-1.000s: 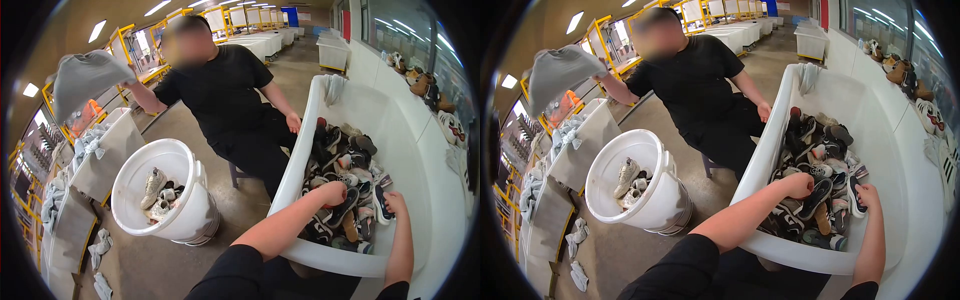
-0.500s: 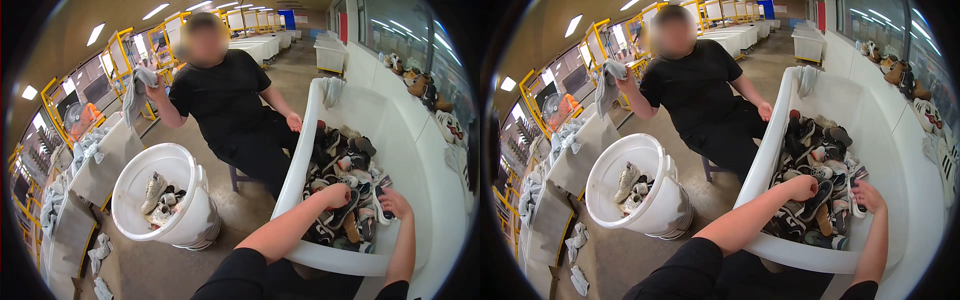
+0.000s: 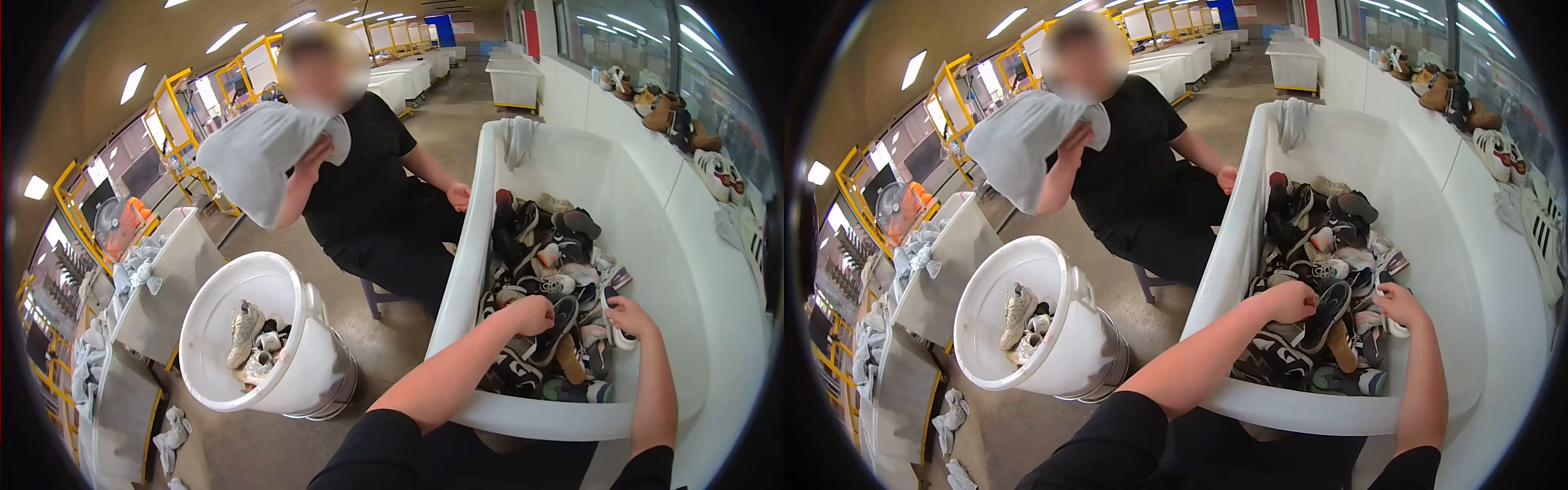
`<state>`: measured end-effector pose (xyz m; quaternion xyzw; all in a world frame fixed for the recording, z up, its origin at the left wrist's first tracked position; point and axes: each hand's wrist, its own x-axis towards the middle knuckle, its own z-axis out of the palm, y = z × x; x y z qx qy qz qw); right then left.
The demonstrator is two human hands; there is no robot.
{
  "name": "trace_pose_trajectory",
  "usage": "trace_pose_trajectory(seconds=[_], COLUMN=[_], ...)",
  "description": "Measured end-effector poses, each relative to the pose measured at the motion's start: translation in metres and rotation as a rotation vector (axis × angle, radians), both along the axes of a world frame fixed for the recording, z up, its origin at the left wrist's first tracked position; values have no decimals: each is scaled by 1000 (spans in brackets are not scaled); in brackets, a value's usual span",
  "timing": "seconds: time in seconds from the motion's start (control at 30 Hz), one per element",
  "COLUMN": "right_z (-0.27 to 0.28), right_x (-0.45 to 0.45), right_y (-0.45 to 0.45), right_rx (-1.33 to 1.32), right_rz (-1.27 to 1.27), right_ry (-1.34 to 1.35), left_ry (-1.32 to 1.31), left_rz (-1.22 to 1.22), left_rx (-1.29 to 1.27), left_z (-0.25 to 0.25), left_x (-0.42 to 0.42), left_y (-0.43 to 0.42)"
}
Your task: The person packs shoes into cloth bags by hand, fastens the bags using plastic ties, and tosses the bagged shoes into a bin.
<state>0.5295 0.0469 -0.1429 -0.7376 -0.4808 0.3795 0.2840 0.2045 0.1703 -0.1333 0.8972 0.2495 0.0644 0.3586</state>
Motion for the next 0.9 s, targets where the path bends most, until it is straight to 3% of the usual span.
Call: trace_pose_trajectory(seconds=[0.1,0.2,0.23,0.37,0.5,0.57,0.6,0.67,0.9], right_z=[5,4,9,-3,3,-7,-11,-5,-6], right_x=[-10,-7,-8,17,22,30,33,23,5], right_y=[-1,-3,-5,2,-3,0,2,3,3], right_rx=[-98,-182,-165,-44,50,74,79,54,20], right_rz=[72,145,127,45,0,48,77,57,107], right_ry=[84,-11,89,17,112,112,120,90,-8], left_ry=[41,-9,-14,-21,36,-39,58,55,229], left_rz=[-7,-7,-11,27,73,98,77,59,94], left_rx=[-17,44,53,47,25,129,47,167,113], left_z=[5,-5,-9,-8,-14,-25,-4,-28,-35], left_x=[0,2,2,3,7,8,1,10,15], left_y=[-3,-1,0,2,6,8,3,13,23])
